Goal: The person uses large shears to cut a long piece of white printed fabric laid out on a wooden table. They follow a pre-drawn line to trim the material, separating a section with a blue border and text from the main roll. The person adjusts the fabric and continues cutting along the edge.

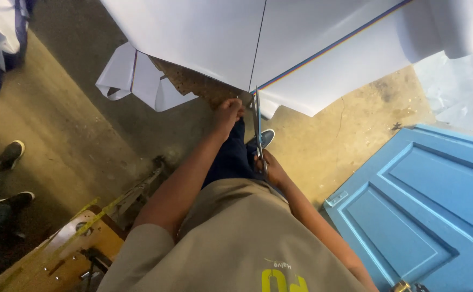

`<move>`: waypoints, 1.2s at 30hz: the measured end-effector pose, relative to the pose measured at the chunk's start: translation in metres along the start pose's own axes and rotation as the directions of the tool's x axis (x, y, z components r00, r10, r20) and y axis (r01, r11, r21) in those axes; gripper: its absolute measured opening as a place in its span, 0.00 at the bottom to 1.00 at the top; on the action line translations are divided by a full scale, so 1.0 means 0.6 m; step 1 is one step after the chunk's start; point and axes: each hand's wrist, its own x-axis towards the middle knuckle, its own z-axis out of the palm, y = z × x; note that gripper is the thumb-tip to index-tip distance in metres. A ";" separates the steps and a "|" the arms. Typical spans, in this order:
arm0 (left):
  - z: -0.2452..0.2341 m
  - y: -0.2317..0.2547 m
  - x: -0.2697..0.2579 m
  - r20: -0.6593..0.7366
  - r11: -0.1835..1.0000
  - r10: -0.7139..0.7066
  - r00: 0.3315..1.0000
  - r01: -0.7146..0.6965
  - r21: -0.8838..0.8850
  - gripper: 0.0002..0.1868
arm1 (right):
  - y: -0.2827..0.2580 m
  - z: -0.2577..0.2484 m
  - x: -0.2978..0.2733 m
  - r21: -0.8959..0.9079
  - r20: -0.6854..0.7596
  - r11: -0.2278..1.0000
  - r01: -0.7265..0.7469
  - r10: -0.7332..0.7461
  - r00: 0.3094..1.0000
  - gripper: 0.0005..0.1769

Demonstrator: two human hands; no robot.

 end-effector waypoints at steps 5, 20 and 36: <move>0.014 0.001 0.063 -0.024 0.979 0.018 1.000 -0.023 -0.204 0.29 | -0.036 0.019 0.030 0.041 -0.023 0.999 0.029 -0.028 0.999 0.17; 0.013 0.024 0.094 -0.092 0.995 -0.044 0.995 0.036 -0.091 0.13 | -0.079 0.083 0.101 0.075 -0.087 0.988 0.134 -0.127 0.988 0.12; 0.002 0.003 0.106 0.015 0.966 -0.002 1.000 0.005 -0.258 0.15 | -0.118 0.113 0.096 0.056 -0.224 0.992 0.108 -0.093 0.970 0.19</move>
